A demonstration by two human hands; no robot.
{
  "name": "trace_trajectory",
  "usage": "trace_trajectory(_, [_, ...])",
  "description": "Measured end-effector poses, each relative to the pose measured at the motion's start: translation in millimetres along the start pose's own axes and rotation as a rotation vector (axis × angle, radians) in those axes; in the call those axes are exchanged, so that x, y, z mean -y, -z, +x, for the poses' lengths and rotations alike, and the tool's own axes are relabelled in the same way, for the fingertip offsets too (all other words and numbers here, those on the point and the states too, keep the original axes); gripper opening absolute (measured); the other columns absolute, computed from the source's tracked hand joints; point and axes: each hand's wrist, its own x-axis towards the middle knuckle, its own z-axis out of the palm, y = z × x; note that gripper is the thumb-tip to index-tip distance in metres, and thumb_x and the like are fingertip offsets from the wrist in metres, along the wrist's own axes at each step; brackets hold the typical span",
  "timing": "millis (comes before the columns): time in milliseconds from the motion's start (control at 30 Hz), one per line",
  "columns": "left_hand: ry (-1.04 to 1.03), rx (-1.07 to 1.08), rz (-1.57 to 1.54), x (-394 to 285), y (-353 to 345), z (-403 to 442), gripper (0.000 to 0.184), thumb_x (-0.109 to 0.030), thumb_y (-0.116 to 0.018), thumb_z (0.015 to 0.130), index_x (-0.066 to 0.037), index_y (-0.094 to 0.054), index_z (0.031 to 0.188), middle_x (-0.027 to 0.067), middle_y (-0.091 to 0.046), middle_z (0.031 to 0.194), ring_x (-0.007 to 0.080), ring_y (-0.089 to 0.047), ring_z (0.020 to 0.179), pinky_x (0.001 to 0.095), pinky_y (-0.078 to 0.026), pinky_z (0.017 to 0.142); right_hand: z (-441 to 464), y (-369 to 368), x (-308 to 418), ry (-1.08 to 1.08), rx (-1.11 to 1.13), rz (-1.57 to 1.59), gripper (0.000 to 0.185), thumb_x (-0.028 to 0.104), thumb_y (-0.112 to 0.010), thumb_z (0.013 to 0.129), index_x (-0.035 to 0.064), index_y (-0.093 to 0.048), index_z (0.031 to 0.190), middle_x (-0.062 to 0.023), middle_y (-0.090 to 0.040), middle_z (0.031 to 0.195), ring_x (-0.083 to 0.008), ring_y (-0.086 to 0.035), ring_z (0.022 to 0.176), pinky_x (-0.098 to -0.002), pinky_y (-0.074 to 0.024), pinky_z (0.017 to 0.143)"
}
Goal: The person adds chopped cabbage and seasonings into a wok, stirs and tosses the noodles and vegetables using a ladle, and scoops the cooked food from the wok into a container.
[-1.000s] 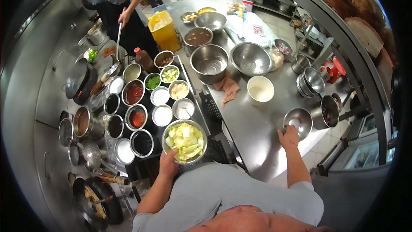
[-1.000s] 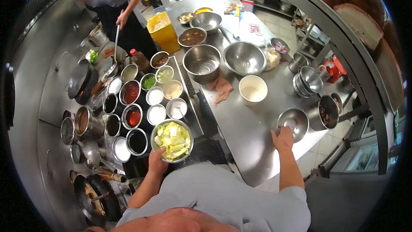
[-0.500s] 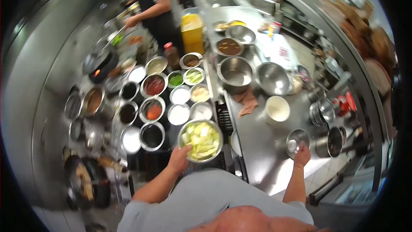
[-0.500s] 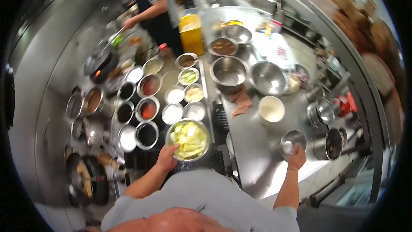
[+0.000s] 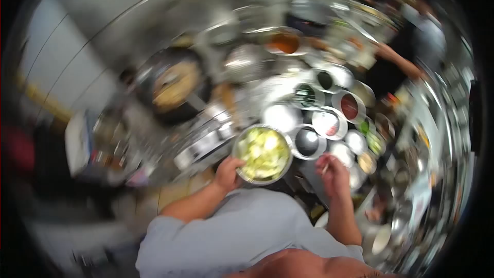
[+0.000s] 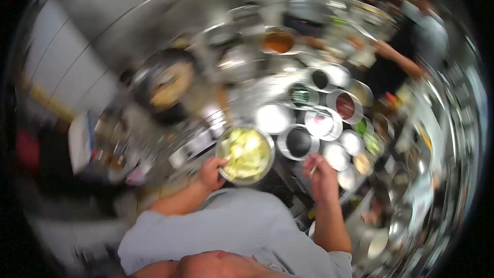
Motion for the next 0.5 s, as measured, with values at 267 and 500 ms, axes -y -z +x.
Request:
trace_trajectory(267, [-0.52,-0.44,0.038,-175,76,-79,0.057,0.004,-0.049,0.081,0.009,-0.046,0.138,0.0172,-0.059,0.133,0.0326,-0.06,0.122,0.0441,-0.049,0.106,198,-366,-46,0.375,0.501,-0.391,0.032,0.022,-0.056,0.102,-0.002,-0.062,0.123,-0.01,-0.066,0.118,-0.0185,-0.065,0.106,-0.0309,-0.0501,0.091])
trace_trajectory(500, [-0.723,-0.717,-0.091,-247,168,-78,0.044,-0.012,-0.053,0.093,0.006,-0.05,0.133,0.0175,-0.06,0.129,0.0288,-0.064,0.114,0.0404,-0.056,0.091,250,-435,-161,0.244,0.469,-1.563,0.083,0.038,-0.068,0.089,-0.0021,-0.032,0.152,-0.0294,-0.047,0.145,-0.0403,-0.047,0.136,-0.0441,-0.0396,0.112])
